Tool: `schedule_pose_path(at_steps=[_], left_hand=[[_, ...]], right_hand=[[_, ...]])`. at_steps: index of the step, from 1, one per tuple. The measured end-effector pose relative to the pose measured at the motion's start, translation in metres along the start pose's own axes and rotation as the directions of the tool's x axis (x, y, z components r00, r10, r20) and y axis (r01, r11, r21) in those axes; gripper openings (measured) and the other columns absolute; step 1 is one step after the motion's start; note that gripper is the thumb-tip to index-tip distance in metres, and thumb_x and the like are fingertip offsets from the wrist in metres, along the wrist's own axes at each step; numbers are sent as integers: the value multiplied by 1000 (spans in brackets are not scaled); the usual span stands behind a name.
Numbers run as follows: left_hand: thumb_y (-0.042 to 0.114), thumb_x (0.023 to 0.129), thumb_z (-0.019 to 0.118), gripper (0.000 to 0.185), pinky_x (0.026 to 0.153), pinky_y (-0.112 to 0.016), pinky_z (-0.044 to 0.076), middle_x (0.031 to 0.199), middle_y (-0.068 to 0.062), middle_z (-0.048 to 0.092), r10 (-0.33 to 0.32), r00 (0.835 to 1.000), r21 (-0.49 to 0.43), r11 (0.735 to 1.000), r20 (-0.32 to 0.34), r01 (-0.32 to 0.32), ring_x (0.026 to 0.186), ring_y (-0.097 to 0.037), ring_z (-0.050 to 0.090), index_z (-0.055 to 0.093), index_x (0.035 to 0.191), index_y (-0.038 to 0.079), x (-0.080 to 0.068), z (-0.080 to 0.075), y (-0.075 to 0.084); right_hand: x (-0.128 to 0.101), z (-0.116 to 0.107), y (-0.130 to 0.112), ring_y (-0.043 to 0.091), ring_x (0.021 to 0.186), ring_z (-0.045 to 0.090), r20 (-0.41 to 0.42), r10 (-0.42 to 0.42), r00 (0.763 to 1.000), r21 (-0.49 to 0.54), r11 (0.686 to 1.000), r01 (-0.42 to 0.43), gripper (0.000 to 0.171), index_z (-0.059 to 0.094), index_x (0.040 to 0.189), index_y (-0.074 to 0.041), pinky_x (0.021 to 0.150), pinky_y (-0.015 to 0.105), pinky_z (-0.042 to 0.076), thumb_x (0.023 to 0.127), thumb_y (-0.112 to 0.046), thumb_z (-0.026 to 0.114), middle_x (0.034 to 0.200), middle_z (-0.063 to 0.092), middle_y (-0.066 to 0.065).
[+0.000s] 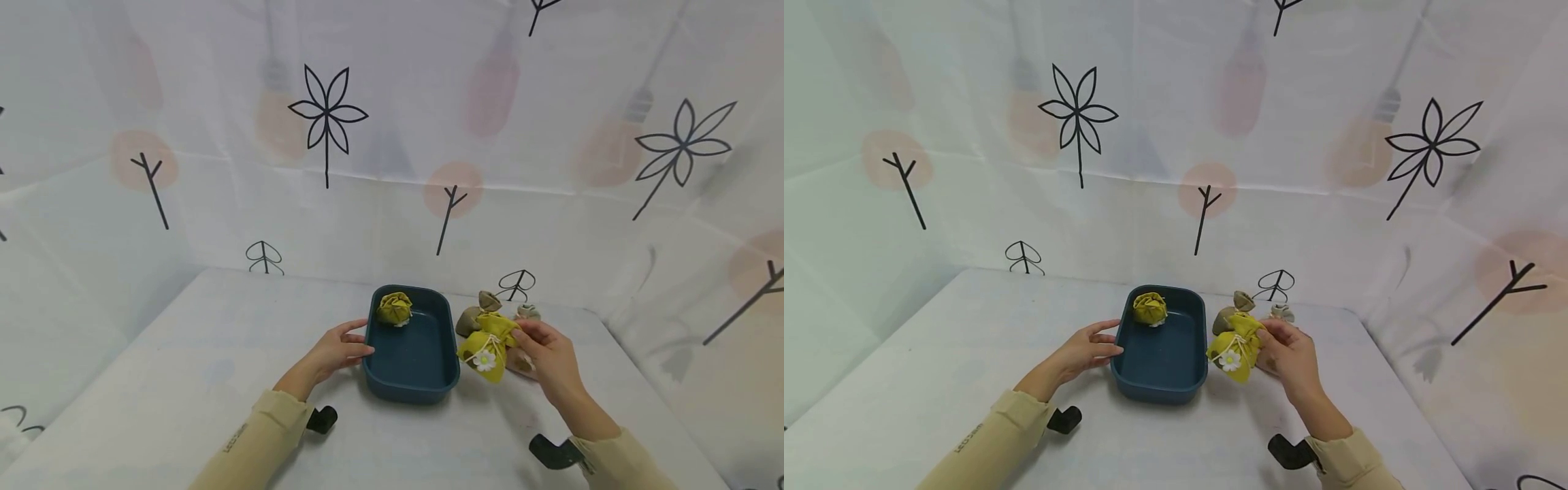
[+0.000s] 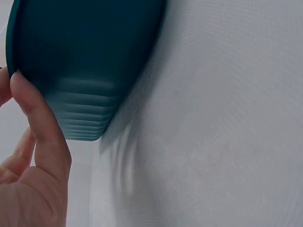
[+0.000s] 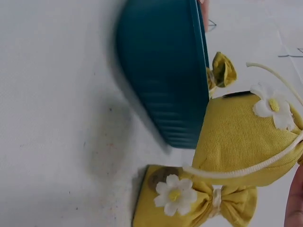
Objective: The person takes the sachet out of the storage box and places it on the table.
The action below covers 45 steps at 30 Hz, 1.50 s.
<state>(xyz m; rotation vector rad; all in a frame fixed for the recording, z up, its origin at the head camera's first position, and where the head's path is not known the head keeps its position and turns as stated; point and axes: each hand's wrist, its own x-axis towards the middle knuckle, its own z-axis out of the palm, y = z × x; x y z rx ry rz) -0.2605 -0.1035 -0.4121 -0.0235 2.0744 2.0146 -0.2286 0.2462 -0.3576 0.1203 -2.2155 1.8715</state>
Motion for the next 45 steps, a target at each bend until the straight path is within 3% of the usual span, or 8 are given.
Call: schedule_pose_path(at_steps=[11,26,35,38,43,45], left_hand=[[7,79,74,69,76,-33,52,116,-16,53,-5,1000,1,1000,2,5,85,-19,58,42,140,12,0,0,1],[7,78,75,69,76,-33,52,117,-16,52,-7,1000,-6,1000,7,7,86,-19,59,42,140,12,2,0,0],[7,78,75,68,75,-32,52,114,-16,53,-1,1000,-3,1000,5,1,84,-19,58,43,139,11,2,0,-1],[7,79,74,68,75,-32,52,115,-17,53,-1,1000,-2,1000,5,1,84,-19,59,43,139,11,2,0,0],[6,79,74,67,75,-32,52,115,-16,53,-5,1000,-3,1000,0,5,84,-18,59,43,139,12,2,0,1],[5,80,73,67,74,-32,52,114,-16,53,-8,1000,-3,1000,-1,8,84,-18,59,43,139,12,2,0,1]], right_hand=[[2,-12,14,2,83,55,-2,50,999,-169,984,-50,27,54,112,8,74,22,50,94,-11,57,90,59,-8],[7,-17,41,1,83,55,12,119,993,-217,970,-113,28,54,114,7,76,25,51,94,-11,57,95,59,-4],[8,-20,44,-1,84,55,-17,120,993,-296,948,-120,37,58,119,5,76,23,51,92,-21,60,109,61,7],[8,-21,42,-3,85,55,-15,92,996,-292,952,-92,39,59,118,5,75,23,51,91,-23,62,106,63,3],[5,-21,35,-5,83,56,-20,53,998,-214,975,-56,42,60,115,8,71,21,52,88,-23,67,92,63,-16],[5,-21,36,-3,83,58,-24,35,999,-194,980,-39,43,59,114,10,70,22,52,87,-23,68,91,63,-17]])
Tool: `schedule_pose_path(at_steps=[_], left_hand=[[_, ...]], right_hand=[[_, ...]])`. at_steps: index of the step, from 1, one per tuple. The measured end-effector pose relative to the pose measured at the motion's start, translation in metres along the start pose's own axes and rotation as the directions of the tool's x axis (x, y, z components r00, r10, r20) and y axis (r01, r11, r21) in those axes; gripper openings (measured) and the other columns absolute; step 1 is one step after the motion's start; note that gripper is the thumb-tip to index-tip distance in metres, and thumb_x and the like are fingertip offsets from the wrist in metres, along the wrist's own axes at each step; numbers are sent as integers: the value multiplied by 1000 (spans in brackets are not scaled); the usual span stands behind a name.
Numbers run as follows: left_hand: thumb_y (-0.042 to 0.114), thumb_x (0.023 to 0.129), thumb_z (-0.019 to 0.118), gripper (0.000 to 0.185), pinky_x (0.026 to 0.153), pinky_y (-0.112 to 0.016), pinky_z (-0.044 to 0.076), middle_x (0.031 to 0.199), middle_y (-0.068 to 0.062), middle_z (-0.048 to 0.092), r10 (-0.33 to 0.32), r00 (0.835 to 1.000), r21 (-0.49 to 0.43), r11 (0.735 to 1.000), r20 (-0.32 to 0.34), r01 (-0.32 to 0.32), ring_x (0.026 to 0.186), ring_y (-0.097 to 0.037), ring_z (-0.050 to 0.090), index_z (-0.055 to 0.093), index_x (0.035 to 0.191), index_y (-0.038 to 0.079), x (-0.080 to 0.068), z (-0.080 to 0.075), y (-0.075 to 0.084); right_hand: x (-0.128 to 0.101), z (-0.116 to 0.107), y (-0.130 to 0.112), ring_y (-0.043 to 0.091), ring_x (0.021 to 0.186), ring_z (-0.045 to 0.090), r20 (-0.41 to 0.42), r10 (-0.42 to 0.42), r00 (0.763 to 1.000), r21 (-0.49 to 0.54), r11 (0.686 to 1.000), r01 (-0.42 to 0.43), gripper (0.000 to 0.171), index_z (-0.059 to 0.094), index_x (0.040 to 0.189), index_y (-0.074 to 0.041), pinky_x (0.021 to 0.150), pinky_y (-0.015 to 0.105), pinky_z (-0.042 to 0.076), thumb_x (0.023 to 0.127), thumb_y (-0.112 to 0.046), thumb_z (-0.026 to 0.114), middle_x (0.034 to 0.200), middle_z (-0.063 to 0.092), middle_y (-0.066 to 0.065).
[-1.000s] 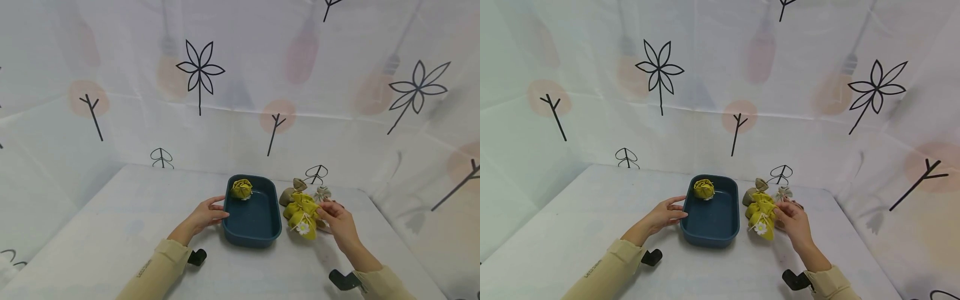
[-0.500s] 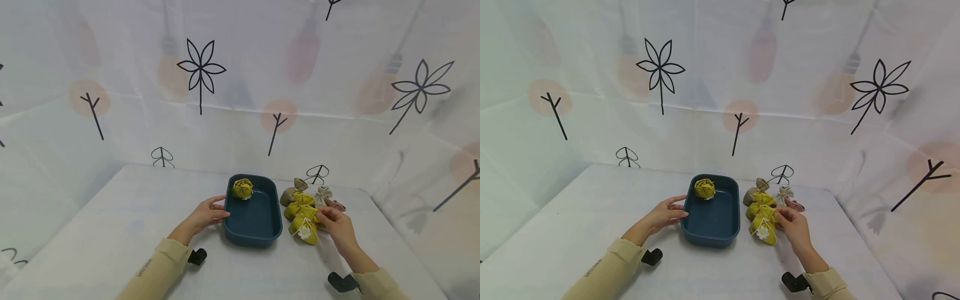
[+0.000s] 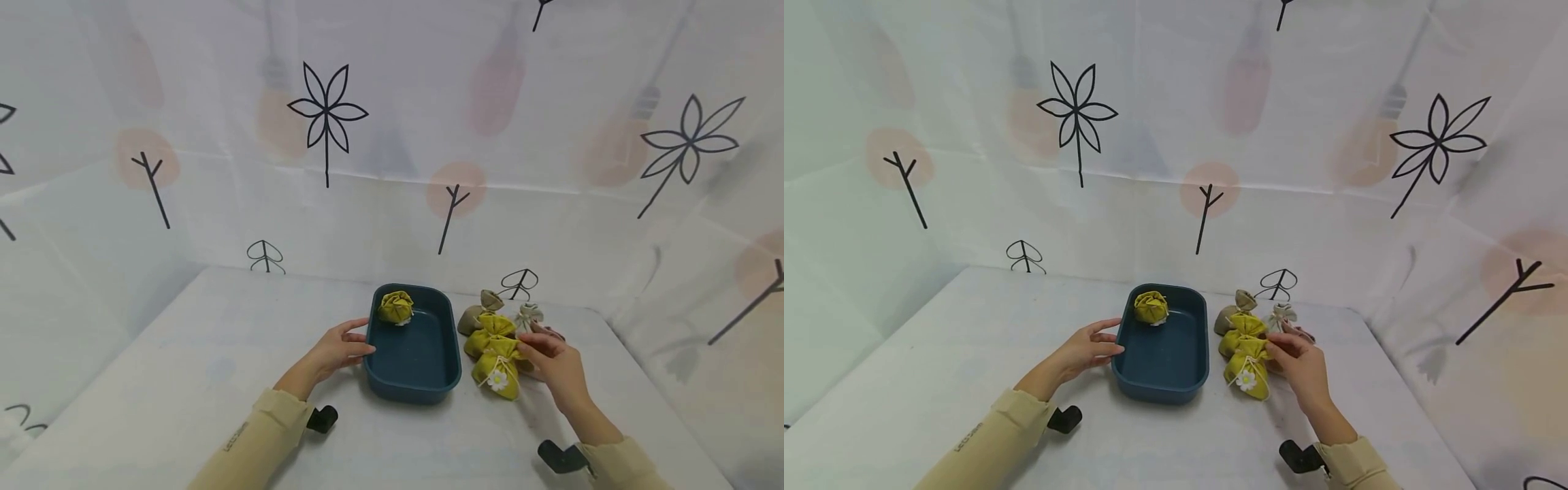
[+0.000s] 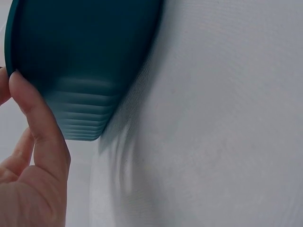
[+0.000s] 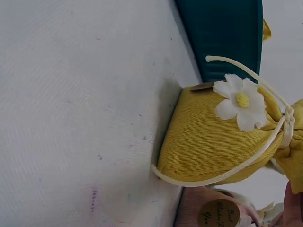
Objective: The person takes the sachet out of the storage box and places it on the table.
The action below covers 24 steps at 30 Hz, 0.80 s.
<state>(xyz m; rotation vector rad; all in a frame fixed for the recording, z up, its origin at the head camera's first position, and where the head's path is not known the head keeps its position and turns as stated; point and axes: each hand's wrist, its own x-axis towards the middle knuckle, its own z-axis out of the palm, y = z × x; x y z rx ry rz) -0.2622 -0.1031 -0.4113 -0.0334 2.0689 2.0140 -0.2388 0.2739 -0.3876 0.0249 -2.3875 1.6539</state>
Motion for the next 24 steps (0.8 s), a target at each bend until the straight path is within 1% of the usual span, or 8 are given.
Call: schedule_pose_path(at_steps=[3,6,9,13,18,20,23,24], left_hand=[[5,80,73,67,74,-32,52,113,-15,53,-3,1000,-3,1000,-2,3,84,-19,59,43,139,12,0,0,0],[5,79,74,68,74,-32,52,113,-15,54,-6,1000,-3,1000,-5,6,83,-19,58,43,139,12,-1,0,0],[6,78,75,69,74,-32,52,113,-14,54,-5,1000,-3,1000,-6,5,83,-19,58,43,140,12,-1,0,1],[7,78,75,70,75,-33,52,114,-15,54,-6,1000,1,1000,-6,6,84,-19,58,42,140,12,-2,0,2],[7,78,75,70,75,-33,52,114,-15,54,-8,1000,1,1000,-9,8,85,-19,58,43,139,12,-1,0,2],[6,78,75,69,75,-32,52,114,-15,54,-7,1000,1,1000,-9,7,85,-19,58,43,139,12,-1,0,1],[6,78,75,69,75,-33,52,114,-15,53,-6,1000,3,1000,-7,6,85,-20,58,43,139,12,-1,0,1],[6,78,75,69,76,-33,52,114,-15,53,-6,1000,3,1000,-8,6,85,-20,58,43,139,12,-1,0,1]], right_hand=[[8,-2,15,1,85,60,-7,-41,999,1,999,41,45,60,114,7,71,21,52,86,-27,68,96,65,-11],[26,-4,49,5,91,59,-32,-69,997,-11,998,68,44,64,114,0,73,17,49,85,-33,69,105,64,-3],[46,-5,82,8,95,58,-70,-74,995,-28,997,72,42,66,111,-11,73,13,48,82,-41,69,110,62,-1],[60,-2,98,12,97,58,-109,-80,991,-82,994,71,40,66,109,-18,72,14,48,81,-47,67,109,62,-2],[63,1,91,11,95,59,-93,-100,991,-65,993,94,38,67,108,-16,71,15,49,82,-44,67,106,64,-1],[53,3,66,13,95,59,-66,-83,994,-36,996,81,38,67,109,-12,73,16,49,83,-39,68,108,64,3],[38,5,34,12,91,60,-10,-118,993,54,991,119,31,67,109,-5,70,16,48,86,-25,69,107,64,7],[30,7,17,11,90,59,2,-112,994,67,991,112,31,67,108,-2,70,17,48,86,-23,69,106,64,8]])
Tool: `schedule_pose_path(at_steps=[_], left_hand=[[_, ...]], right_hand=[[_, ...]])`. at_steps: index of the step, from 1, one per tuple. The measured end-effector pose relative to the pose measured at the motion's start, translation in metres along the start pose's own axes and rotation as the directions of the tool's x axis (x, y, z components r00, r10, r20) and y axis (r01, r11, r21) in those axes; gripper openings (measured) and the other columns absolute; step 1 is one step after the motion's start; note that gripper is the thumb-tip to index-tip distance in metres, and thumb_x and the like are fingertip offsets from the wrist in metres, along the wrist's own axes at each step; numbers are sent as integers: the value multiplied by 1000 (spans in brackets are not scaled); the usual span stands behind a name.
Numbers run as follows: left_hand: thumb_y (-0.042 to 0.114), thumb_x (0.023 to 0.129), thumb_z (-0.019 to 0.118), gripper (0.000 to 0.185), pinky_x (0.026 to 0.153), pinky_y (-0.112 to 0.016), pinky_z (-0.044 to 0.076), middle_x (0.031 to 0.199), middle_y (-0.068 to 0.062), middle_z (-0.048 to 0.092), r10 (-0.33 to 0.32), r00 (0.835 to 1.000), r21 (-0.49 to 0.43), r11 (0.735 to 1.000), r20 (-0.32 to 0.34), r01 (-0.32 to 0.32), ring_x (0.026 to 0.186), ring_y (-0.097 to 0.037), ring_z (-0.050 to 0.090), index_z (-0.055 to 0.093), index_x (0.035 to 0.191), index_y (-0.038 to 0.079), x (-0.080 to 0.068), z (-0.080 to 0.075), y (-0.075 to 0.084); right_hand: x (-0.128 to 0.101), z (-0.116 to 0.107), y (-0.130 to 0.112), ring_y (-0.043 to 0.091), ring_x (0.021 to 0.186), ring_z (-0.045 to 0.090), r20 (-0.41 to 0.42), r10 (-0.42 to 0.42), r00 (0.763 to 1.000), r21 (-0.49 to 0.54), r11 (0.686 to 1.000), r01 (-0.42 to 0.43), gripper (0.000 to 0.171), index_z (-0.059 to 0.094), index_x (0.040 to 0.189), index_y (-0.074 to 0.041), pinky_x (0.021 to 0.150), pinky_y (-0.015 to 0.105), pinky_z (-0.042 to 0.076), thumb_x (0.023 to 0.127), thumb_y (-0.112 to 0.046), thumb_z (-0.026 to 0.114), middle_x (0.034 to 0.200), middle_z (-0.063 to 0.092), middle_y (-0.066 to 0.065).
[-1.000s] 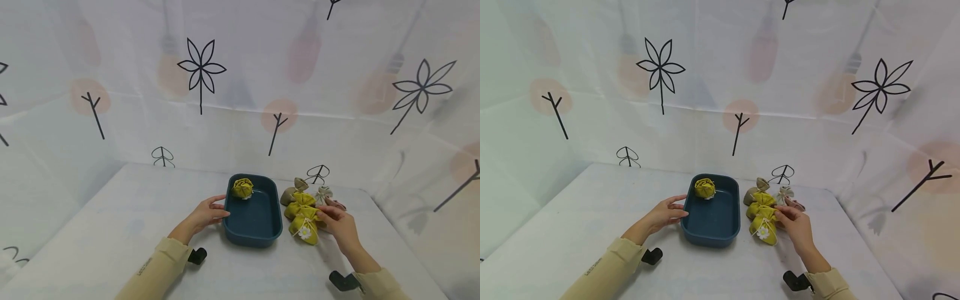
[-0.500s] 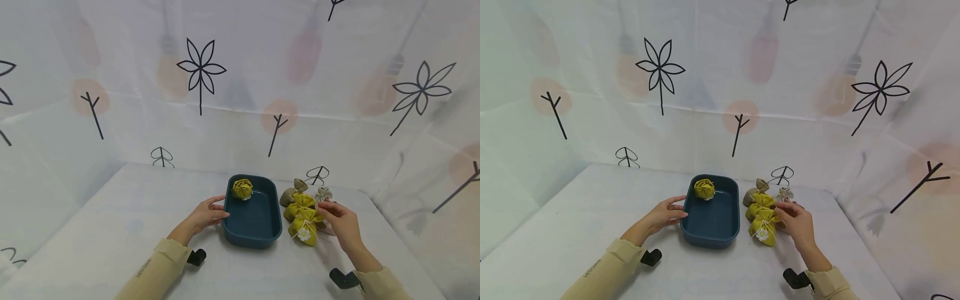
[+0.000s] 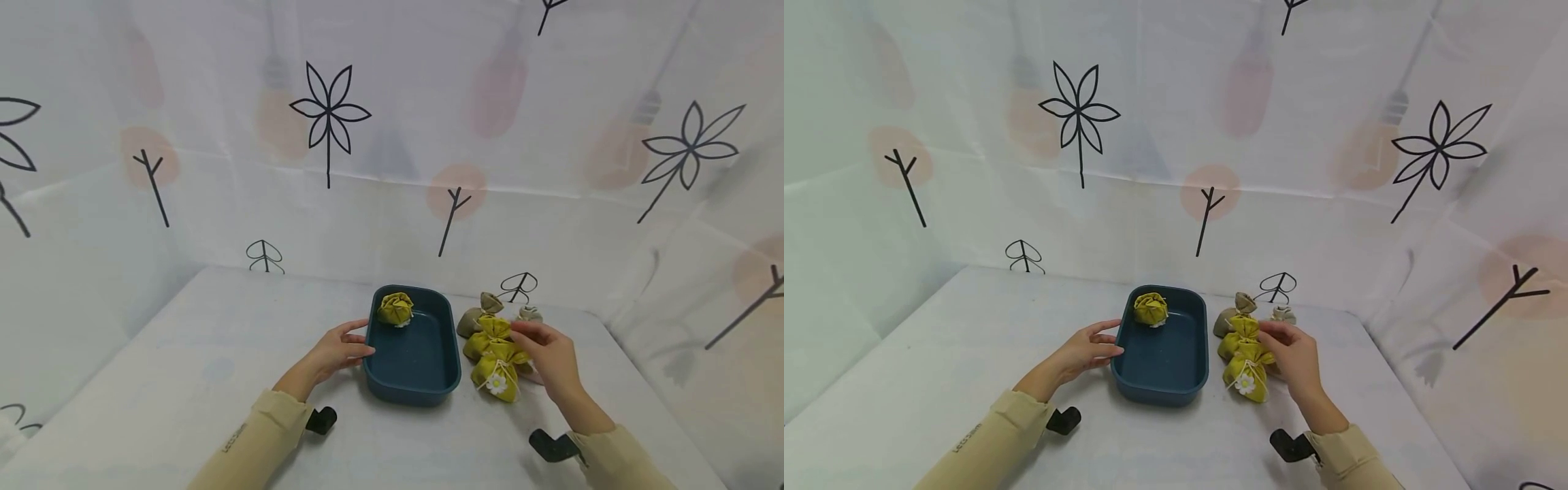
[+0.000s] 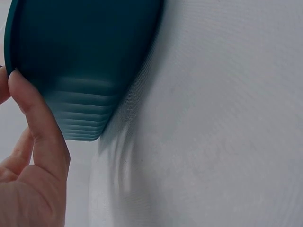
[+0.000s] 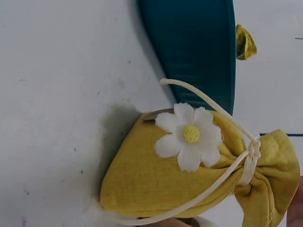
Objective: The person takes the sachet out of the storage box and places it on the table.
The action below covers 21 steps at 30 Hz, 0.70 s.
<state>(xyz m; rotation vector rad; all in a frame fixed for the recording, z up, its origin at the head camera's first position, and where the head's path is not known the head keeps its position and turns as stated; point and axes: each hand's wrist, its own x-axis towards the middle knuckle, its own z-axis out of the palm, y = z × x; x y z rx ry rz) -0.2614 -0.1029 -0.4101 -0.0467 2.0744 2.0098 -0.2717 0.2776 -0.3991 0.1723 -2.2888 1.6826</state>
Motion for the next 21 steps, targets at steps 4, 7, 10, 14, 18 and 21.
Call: schedule_pose_path(at_steps=[4,7,10,14,18,21], left_hand=[[6,79,74,68,75,-33,52,115,-15,54,-2,1000,3,1000,-2,2,85,-19,58,43,140,12,0,0,0],[6,80,73,67,75,-33,52,115,-15,53,-2,1000,1,1000,1,2,85,-19,58,43,140,12,0,0,0],[6,80,73,68,75,-33,52,115,-15,53,1,1000,-2,1000,5,-1,85,-19,58,42,140,12,0,0,0],[7,79,75,70,75,-33,52,116,-15,53,2,1000,-2,1000,1,-2,85,-19,58,42,140,13,-1,0,0],[9,78,75,70,76,-33,52,116,-15,53,2,1000,-4,1000,-1,-2,85,-20,58,43,140,13,0,0,-1],[8,78,75,70,77,-33,52,117,-16,53,6,1000,-8,1000,9,-6,86,-19,59,43,140,12,1,-1,-2]], right_hand=[[-11,9,-31,6,85,59,8,1,1000,1,1000,-1,33,66,106,2,69,15,49,85,-23,70,101,65,4],[-14,16,-49,4,86,59,-4,48,999,-72,996,-49,38,63,109,5,72,15,49,86,-25,69,102,64,4],[-12,21,-54,3,87,58,18,60,998,-80,995,-59,36,62,111,5,72,15,48,88,-22,67,105,63,5],[-10,26,-59,2,88,57,53,70,996,-83,994,-65,37,61,114,5,74,15,48,89,-22,65,110,62,12],[-8,31,-61,3,87,58,63,81,995,-77,994,-76,36,60,114,5,75,15,48,88,-20,66,109,62,14],[-7,34,-63,6,87,59,66,80,995,-75,994,-75,35,61,113,5,76,17,49,88,-20,66,108,63,12]])
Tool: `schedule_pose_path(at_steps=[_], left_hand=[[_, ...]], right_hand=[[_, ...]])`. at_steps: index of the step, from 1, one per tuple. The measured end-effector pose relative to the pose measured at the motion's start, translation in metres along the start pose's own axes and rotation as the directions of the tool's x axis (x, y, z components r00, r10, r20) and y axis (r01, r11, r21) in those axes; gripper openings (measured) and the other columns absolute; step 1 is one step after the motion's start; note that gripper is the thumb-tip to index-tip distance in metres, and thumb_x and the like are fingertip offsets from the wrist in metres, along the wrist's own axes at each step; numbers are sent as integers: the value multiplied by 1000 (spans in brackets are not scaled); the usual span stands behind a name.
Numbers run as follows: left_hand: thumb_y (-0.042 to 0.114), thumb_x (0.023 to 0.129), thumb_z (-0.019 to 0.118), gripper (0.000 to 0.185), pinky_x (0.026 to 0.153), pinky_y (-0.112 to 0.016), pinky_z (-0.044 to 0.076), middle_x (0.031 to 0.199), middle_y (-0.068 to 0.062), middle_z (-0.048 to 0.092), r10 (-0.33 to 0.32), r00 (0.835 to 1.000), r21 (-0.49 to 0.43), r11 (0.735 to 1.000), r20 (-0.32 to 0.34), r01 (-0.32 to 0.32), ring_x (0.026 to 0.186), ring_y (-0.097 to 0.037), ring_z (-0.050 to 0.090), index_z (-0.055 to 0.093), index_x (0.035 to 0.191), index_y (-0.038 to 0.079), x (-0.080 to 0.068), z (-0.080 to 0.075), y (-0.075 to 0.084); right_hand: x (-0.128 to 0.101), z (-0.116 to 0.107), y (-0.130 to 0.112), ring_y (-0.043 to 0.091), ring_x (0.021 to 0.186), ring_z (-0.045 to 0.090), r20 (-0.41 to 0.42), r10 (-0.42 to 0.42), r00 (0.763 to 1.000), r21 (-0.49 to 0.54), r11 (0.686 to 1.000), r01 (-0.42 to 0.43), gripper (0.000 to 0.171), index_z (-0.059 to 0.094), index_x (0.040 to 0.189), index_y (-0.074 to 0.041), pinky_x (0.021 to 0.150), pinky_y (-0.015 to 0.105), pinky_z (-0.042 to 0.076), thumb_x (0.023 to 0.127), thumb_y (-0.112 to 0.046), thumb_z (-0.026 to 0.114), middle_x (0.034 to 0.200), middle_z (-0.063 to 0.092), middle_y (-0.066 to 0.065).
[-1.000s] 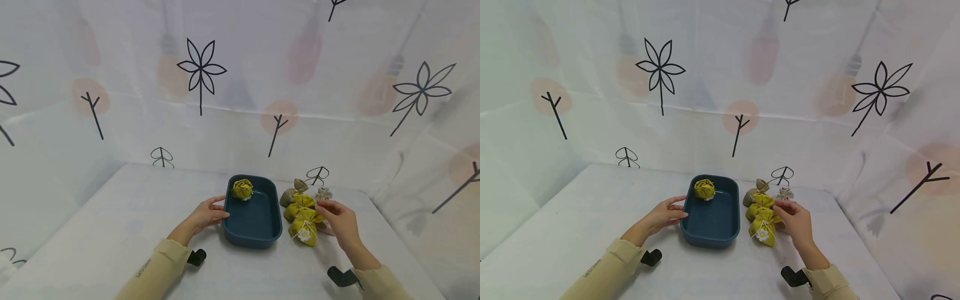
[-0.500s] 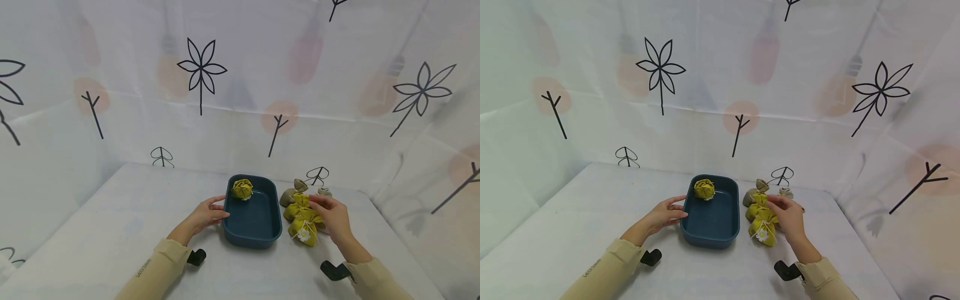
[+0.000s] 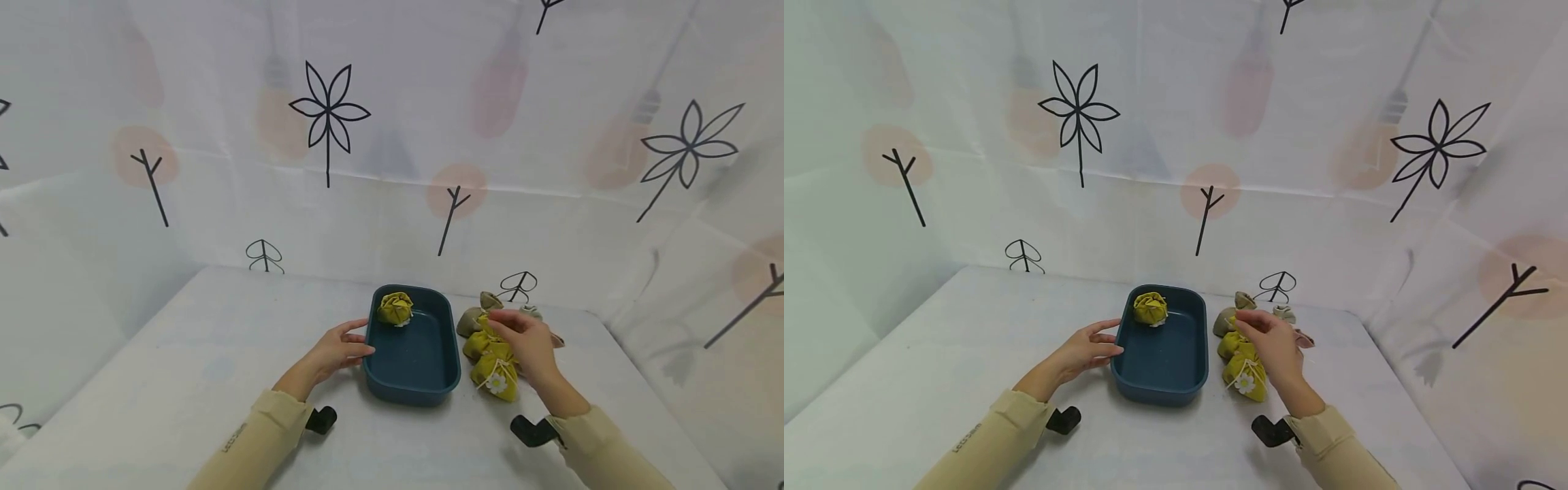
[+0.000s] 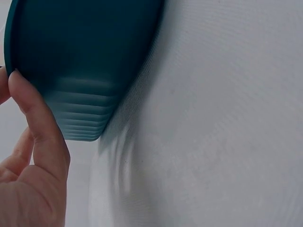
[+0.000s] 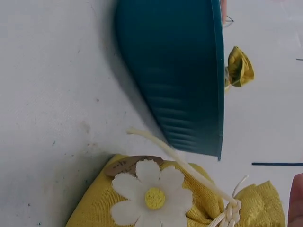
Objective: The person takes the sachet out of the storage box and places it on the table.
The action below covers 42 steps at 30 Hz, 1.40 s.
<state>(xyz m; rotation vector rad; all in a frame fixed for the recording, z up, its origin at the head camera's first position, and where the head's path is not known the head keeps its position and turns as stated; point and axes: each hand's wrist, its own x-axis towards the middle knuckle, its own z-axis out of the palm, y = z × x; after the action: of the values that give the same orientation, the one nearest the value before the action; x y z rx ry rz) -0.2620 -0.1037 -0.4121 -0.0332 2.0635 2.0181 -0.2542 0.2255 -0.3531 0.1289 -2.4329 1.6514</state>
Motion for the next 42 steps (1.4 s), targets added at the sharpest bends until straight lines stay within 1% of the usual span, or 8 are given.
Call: schedule_pose_path(at_steps=[5,10,17,23,25,33,37,42], left_hand=[[7,80,74,69,77,-33,51,121,-17,51,8,1000,-13,1000,27,-8,87,-18,59,41,140,12,0,-1,-1],[7,80,73,69,77,-33,51,122,-19,50,6,999,-12,1000,31,-6,87,-18,59,41,140,12,0,-1,-1],[7,80,73,69,77,-33,52,123,-19,50,1,1000,-6,1000,20,-1,87,-19,59,40,141,12,-1,0,1],[8,80,74,70,77,-34,52,122,-18,51,0,1000,-4,1000,14,0,87,-18,59,40,141,12,-1,0,1],[7,80,73,70,77,-34,52,122,-18,50,1,1000,-5,1000,15,-1,87,-18,59,40,141,12,-1,0,0],[7,79,74,70,77,-34,52,122,-18,51,7,1000,-11,1000,18,-7,86,-18,60,42,140,12,1,0,-2],[7,79,74,69,76,-33,52,121,-18,51,7,1000,-12,1000,12,-7,86,-18,60,42,140,12,1,-1,-2],[7,81,73,67,76,-33,52,122,-18,51,7,1000,-4,1000,12,-7,86,-18,60,42,140,12,0,0,-2]], right_hand=[[1,5,-2,11,90,59,26,-22,999,7,1000,22,34,63,112,3,77,22,50,88,-22,66,109,63,13],[4,10,-1,6,89,59,42,-20,999,42,999,18,33,61,113,6,76,18,49,89,-17,65,112,61,16],[9,17,-4,8,91,58,57,-16,998,22,1000,14,35,61,115,2,78,16,47,89,-19,65,115,60,17],[15,23,-2,11,93,60,64,-39,997,31,999,37,34,62,114,4,82,26,50,88,-18,66,112,62,16],[17,25,-2,10,92,60,64,-46,997,22,999,45,33,63,113,3,82,27,50,88,-19,66,110,63,15],[24,39,-9,13,92,59,73,-64,995,-19,998,65,32,65,112,-1,77,18,48,88,-22,66,108,64,12],[27,47,-14,14,92,59,59,-79,995,-17,997,80,30,66,110,0,76,18,48,87,-19,67,108,65,13],[31,55,-15,15,92,60,68,-97,993,20,995,96,28,66,109,2,79,24,49,87,-16,67,106,65,14]])
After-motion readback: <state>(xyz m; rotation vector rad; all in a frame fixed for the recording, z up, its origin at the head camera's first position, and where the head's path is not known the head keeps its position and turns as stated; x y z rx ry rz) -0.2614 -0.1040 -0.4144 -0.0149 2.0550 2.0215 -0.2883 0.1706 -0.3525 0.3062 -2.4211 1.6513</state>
